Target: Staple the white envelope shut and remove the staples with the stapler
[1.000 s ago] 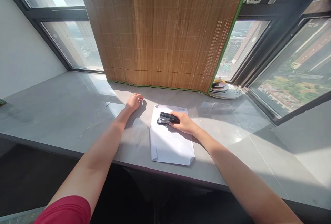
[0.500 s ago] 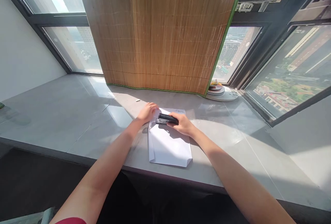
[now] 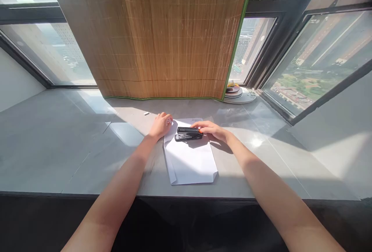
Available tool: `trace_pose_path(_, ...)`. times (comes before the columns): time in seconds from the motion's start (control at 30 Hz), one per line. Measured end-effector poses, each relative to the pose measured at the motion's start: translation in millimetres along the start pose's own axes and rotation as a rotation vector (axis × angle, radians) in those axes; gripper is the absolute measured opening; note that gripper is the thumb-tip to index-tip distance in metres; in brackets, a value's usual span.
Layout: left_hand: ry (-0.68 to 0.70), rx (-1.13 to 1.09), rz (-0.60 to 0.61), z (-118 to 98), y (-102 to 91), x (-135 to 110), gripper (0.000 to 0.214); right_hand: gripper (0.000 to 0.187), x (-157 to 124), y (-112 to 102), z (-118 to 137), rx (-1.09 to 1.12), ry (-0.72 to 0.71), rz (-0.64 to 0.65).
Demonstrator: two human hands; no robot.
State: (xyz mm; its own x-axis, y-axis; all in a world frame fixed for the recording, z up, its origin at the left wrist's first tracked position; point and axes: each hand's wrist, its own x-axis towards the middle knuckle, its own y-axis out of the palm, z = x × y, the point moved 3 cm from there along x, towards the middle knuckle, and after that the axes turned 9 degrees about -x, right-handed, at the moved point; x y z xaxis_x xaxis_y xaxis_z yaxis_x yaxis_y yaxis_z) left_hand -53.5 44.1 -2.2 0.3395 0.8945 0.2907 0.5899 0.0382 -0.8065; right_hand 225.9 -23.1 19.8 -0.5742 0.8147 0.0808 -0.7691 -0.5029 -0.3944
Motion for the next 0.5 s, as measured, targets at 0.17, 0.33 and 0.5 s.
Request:
trace_pose_path(0.17,0.004,-0.033,0.011,2,-1.7,3,0.023,0.044,-8,6,-3,0.344,0.124,-0.003)
trace_pose_path(0.33,-0.005,-0.090,0.028,-1,-5.5,4,0.025,0.054,-8,10,-3,0.370,0.153,-0.004)
trace_pose_path(0.5,-0.028,-0.166,0.040,-3,-9.3,4,0.026,0.050,-6,10,-1,0.395,0.168,0.051)
